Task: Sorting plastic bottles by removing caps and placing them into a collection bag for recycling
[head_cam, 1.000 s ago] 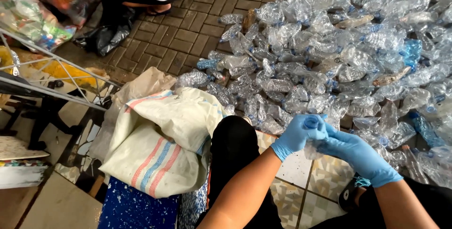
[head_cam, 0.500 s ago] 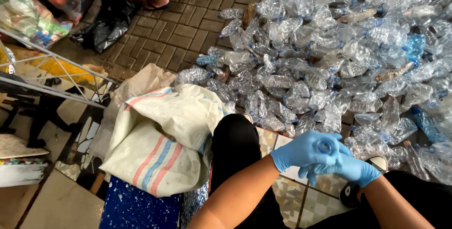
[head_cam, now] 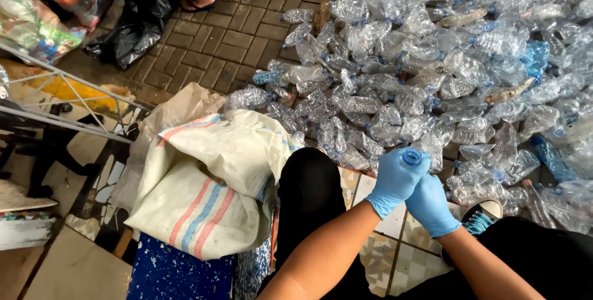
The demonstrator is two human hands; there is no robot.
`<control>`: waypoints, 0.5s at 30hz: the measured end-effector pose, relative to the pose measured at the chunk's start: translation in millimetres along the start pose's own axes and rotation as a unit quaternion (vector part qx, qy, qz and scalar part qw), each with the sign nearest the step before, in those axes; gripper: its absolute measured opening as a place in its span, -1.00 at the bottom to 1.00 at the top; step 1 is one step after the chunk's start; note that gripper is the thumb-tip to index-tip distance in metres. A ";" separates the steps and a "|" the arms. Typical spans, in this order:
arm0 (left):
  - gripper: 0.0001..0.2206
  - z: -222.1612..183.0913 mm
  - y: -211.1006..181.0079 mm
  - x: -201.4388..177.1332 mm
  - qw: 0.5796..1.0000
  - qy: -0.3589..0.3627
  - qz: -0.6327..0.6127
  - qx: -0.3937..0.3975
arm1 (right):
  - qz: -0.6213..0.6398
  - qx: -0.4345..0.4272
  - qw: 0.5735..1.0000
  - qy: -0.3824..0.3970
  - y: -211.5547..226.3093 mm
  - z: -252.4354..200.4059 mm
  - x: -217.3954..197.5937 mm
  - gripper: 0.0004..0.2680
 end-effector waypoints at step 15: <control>-0.85 25.8 -18.2 -29.8 0.851 0.362 -0.353 -0.141 | 0.644 0.186 0.737 0.089 69.1 13.6 -134.8 -0.80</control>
Point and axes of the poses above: each hand's wrist, its own z-axis towards the middle knuckle, its own x-axis out of the palm, y = z × x, the point moved 3 cm from there along z, towards the middle knuckle, and after that the axes turned 4 degrees about -z, right-handed, at the moved point
